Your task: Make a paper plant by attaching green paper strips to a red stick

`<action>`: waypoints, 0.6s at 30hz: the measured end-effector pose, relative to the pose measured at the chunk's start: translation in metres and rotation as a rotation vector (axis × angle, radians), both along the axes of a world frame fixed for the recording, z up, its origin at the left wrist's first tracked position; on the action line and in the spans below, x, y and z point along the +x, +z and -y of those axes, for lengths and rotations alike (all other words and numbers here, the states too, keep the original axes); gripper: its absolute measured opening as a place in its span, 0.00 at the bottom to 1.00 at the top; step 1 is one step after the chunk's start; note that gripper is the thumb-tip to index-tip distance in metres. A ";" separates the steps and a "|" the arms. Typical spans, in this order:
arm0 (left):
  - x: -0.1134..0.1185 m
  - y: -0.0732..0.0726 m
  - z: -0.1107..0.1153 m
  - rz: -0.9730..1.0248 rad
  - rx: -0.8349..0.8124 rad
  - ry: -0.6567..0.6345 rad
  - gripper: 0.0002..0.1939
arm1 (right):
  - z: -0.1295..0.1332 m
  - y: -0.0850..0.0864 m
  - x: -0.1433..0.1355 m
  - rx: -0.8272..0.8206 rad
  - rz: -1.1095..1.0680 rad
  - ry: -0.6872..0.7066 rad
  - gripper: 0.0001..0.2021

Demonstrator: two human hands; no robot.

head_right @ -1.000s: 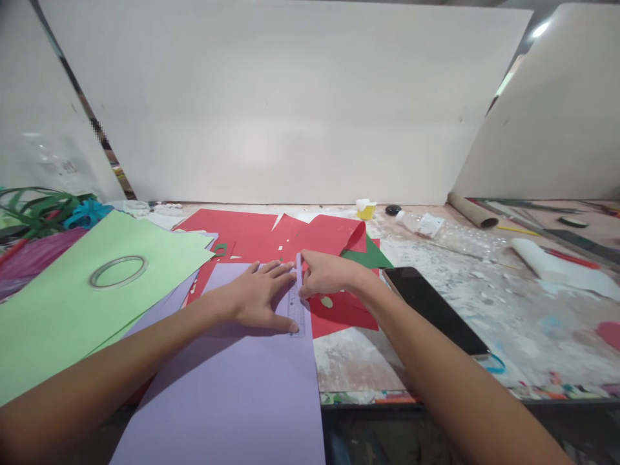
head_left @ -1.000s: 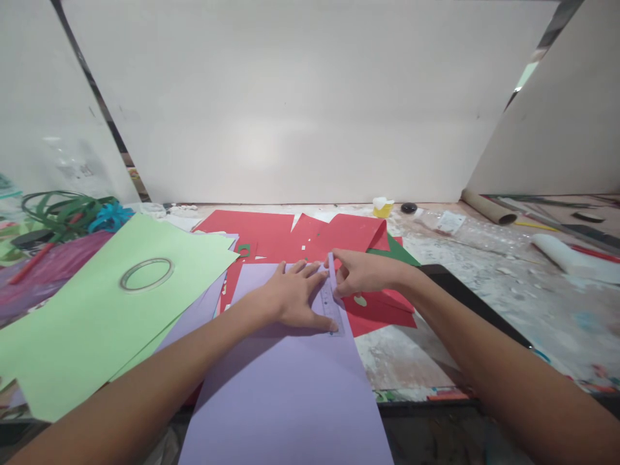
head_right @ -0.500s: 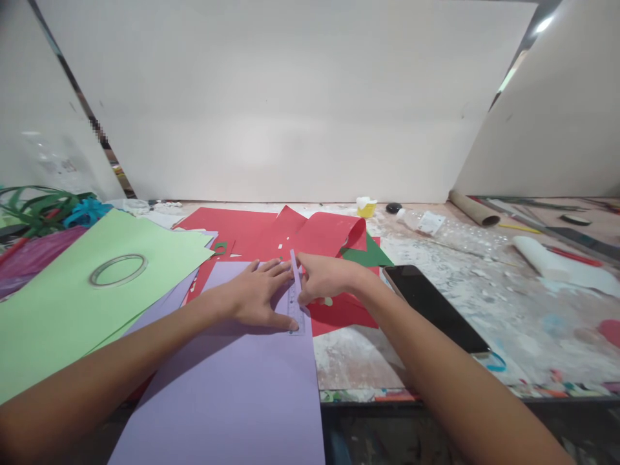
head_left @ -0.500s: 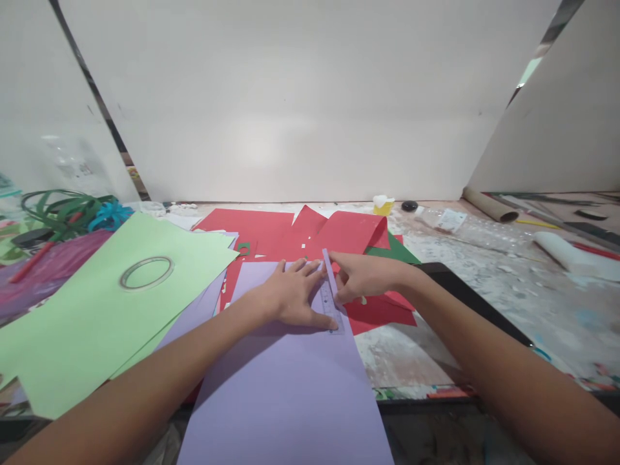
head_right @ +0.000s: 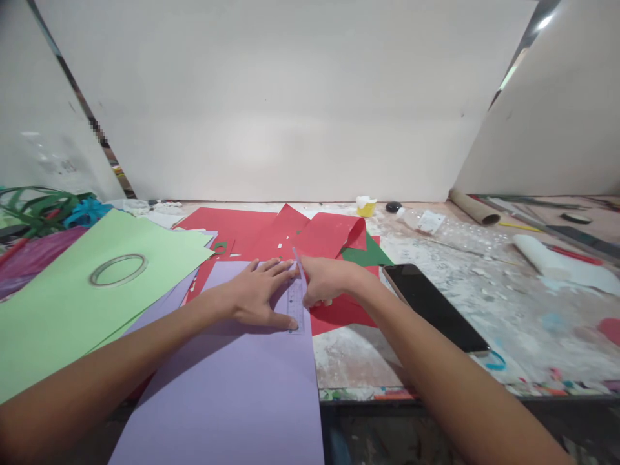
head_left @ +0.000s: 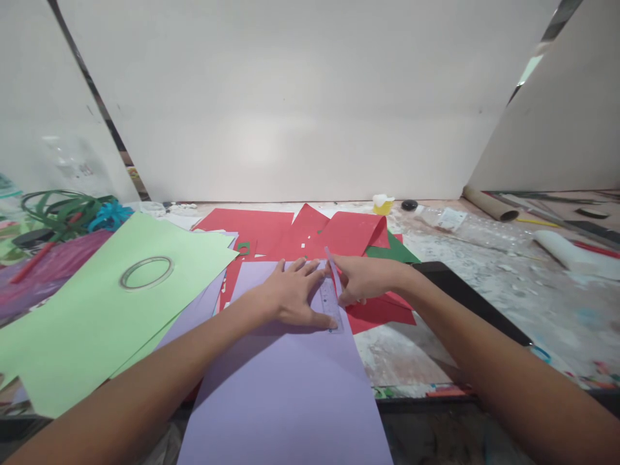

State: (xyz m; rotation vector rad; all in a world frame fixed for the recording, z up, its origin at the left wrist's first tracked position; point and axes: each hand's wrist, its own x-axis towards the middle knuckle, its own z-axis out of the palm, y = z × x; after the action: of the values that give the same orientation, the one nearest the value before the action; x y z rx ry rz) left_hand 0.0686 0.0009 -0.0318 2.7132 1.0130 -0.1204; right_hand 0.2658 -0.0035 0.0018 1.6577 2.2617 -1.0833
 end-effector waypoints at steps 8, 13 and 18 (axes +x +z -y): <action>-0.001 -0.002 0.000 0.017 0.012 -0.001 0.52 | 0.005 0.008 -0.005 -0.071 -0.069 -0.018 0.19; 0.000 0.000 0.000 0.032 0.006 -0.007 0.50 | 0.007 0.011 -0.003 -0.056 -0.069 0.009 0.21; 0.000 0.001 0.001 0.028 0.012 -0.012 0.49 | 0.007 0.013 -0.002 -0.052 -0.045 0.034 0.25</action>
State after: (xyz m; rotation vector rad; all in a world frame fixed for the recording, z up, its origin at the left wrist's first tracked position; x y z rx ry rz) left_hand 0.0690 0.0004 -0.0309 2.7245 0.9923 -0.0782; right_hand 0.2638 -0.0110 0.0148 1.5851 2.2596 -1.1736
